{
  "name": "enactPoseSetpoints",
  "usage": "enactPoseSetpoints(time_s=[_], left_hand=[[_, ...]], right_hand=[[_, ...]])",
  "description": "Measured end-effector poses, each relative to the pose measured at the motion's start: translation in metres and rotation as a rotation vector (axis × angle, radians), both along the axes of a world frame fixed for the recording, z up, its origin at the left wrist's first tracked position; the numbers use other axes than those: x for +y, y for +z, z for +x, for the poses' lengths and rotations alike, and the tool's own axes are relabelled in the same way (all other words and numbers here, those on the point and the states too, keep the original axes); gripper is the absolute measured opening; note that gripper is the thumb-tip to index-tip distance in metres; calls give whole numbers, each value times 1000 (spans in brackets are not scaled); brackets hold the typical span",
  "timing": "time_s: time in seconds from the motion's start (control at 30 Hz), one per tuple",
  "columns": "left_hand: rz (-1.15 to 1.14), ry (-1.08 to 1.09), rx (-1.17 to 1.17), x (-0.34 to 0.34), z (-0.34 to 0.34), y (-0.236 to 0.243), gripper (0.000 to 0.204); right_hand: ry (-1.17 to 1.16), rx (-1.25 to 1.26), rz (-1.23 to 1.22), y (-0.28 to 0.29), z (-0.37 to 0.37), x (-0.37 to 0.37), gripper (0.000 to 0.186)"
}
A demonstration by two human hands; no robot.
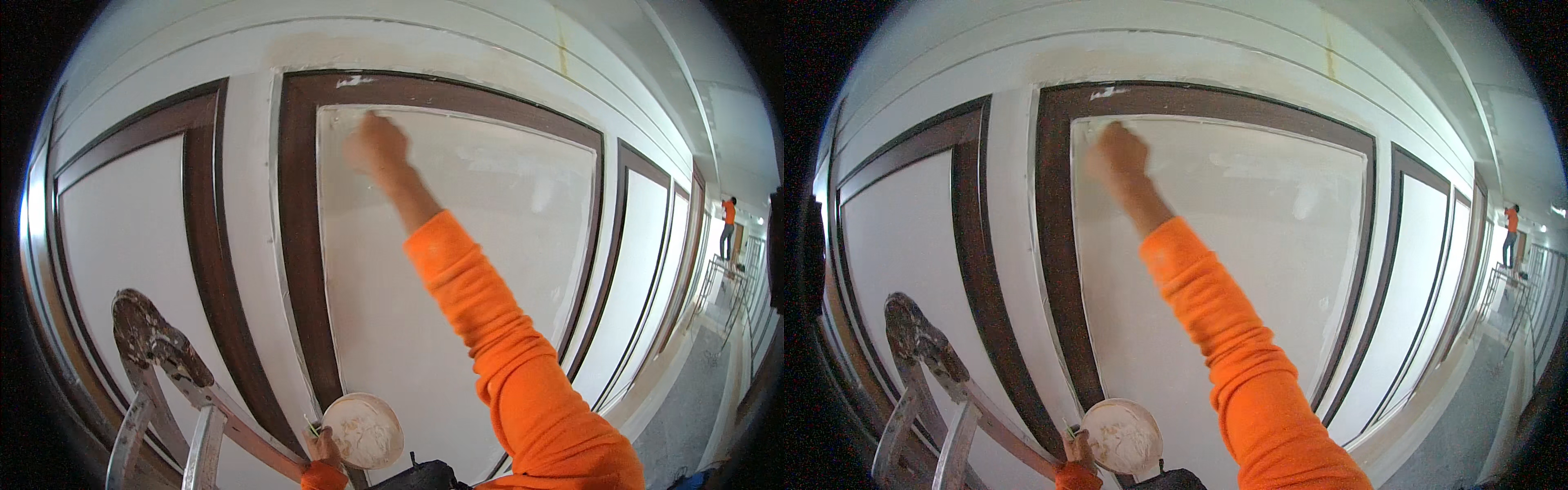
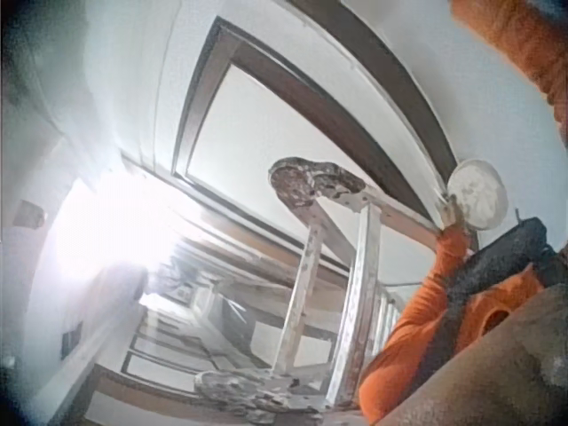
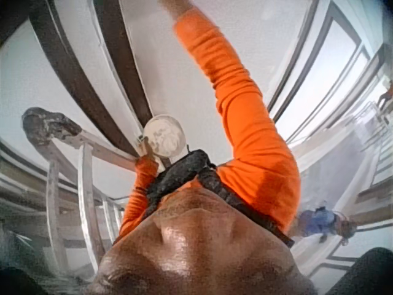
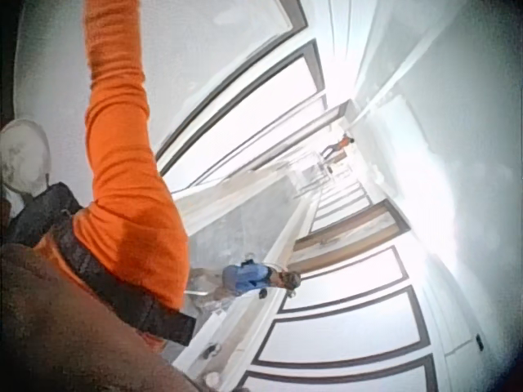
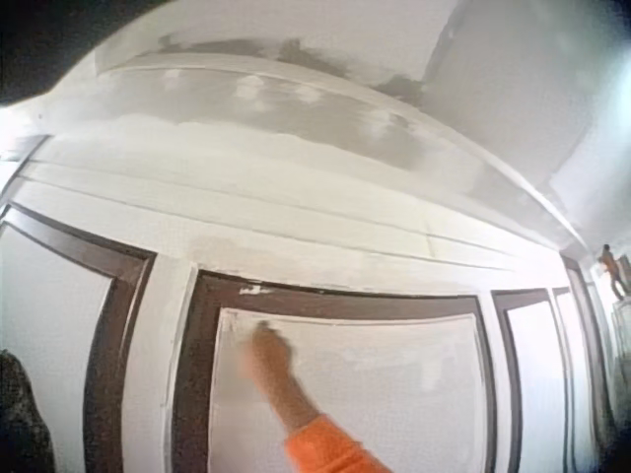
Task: The person applies joint compound to the edges of wall panels using a plastic spreader and a tray of compound while standing on a ladder.
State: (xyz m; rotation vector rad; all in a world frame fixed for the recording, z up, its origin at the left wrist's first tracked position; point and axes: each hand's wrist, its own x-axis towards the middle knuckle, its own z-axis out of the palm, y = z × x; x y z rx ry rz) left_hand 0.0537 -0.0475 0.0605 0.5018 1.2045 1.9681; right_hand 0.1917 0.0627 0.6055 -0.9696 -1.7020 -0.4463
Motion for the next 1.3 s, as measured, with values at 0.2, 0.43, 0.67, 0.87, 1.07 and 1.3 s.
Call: enactPoseSetpoints(time_s=[0.2,0.43,0.67,0.87,1.07,1.3], left_hand=[[-42,49,-19,-4,6,18,47],[-106,70,-43,12,0,1,46],[-118,74,-61,7,3,9,45],[-113,58,-60,-4,6,15,42],[-99,36,44,-16,1,12,31],[-3,-28,24,-6,1,1,31]], right_hand=[[286,130,238,-38,69,-12,34],[-155,605,139,-52,308,67,40],[-345,561,165,-14,424,114,36],[-358,536,129,7,420,113,44],[-242,485,110,-3,297,77,43],[-178,177,159,-4,69,35,36]])
